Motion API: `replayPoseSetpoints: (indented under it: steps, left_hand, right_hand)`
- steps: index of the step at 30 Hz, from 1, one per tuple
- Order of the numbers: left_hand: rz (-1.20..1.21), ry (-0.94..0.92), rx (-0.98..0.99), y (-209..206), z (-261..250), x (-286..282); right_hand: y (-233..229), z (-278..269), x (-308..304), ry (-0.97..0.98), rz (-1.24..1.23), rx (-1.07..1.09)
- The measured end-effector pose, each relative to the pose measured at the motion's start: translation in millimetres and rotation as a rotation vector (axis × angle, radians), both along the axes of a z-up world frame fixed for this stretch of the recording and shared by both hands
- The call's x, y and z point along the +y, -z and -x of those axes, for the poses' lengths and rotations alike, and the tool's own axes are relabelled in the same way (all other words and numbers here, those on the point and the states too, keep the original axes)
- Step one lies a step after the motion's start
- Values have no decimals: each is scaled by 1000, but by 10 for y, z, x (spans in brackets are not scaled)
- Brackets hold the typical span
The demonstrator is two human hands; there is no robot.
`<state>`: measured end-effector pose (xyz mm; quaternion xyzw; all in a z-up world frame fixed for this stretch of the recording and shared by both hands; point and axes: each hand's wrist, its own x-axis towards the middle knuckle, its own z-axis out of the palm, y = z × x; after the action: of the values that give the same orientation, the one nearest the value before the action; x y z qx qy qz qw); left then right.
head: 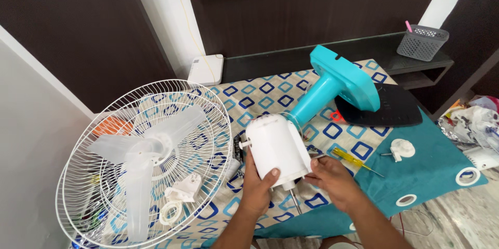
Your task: The person uses a yellow screwdriver to tighten screws on the white motor housing of a disassembled electric fan. The person holds the motor housing, rotates it, and repeatedly tightens screws on its rear plate.
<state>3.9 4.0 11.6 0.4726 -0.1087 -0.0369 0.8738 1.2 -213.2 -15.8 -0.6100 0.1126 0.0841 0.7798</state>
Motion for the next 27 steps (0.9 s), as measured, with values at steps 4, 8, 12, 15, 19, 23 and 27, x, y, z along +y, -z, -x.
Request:
replayPoseSetpoints:
  steps: [4,8,12,15,19,23,27]
  left_hand:
    - [-31,-11,-25,-46,23,-19]
    - [-56,-37,-36,-36,25,-14]
    - [-82,-66,-60,-5,32,-20]
    - [-52,-66,-62,1,37,-45]
    - [-258,-132,-85,28,74,-57]
    - [-434,-223,-205,48,129,-95]
    - [-523,-338,-245,43,123,-137]
  right_hand:
    - [75,-13,-129,-71,-43,-63]
    - [72,22,-95,-110,50,-77]
    - [47,32,-26,-130,169,-92]
    - [21,29,19,-85,170,-80]
    - [13,30,95,5,148,-71]
    - [-12,-5,123,67,85,-10]
    - [-43,-34,108,62,93,6]
